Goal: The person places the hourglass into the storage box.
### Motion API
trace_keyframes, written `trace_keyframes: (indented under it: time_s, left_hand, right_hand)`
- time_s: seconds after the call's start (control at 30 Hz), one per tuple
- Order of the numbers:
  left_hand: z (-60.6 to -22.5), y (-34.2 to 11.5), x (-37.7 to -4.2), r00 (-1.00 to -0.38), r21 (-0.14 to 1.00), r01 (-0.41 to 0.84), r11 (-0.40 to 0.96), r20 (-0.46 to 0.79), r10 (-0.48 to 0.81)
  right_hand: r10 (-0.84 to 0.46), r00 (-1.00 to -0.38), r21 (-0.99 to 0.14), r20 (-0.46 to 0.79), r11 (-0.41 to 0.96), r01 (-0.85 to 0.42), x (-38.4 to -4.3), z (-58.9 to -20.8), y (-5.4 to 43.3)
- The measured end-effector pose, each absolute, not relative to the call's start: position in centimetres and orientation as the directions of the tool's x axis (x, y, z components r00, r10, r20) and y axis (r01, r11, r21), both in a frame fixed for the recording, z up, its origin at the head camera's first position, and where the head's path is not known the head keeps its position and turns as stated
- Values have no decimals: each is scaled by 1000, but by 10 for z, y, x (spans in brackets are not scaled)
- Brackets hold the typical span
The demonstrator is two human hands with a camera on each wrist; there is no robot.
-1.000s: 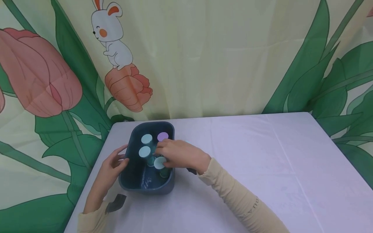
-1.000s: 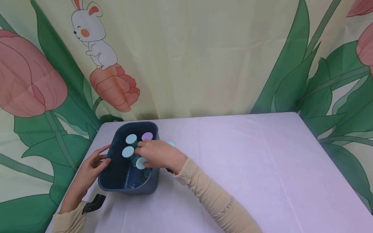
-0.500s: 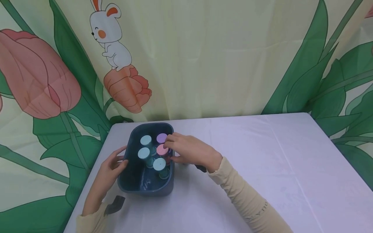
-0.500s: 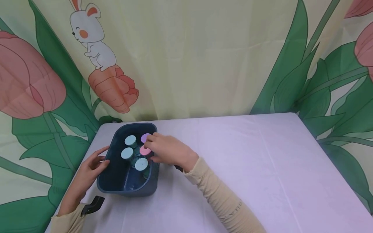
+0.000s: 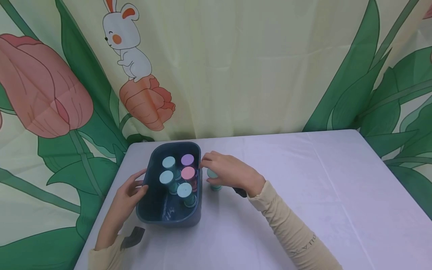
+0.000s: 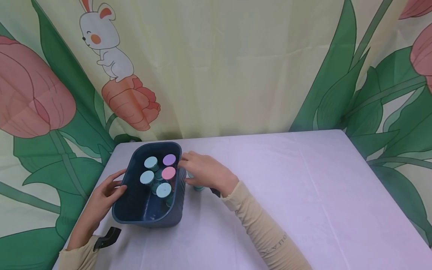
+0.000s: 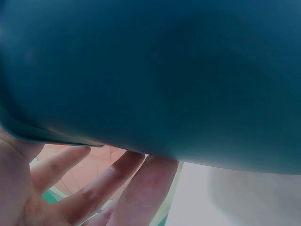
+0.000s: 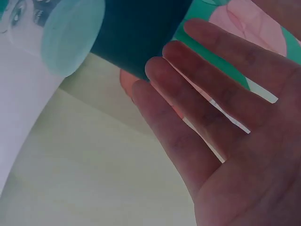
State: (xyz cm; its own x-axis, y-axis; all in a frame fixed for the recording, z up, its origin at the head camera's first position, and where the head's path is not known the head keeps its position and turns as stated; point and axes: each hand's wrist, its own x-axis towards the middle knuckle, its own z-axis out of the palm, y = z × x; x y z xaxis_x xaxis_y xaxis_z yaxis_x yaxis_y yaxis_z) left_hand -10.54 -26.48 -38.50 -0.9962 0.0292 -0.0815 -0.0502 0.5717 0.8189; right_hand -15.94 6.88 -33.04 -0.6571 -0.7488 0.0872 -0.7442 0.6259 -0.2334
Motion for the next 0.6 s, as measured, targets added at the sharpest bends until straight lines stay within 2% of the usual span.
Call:
trace_keyframes:
  time_s: [0.6]
  left_hand:
    - [-384,-265,-105,-995,824,-60,564,-92,28]
  right_hand:
    - [-734,-677,-278,50,641,-715,-171,-353,74]
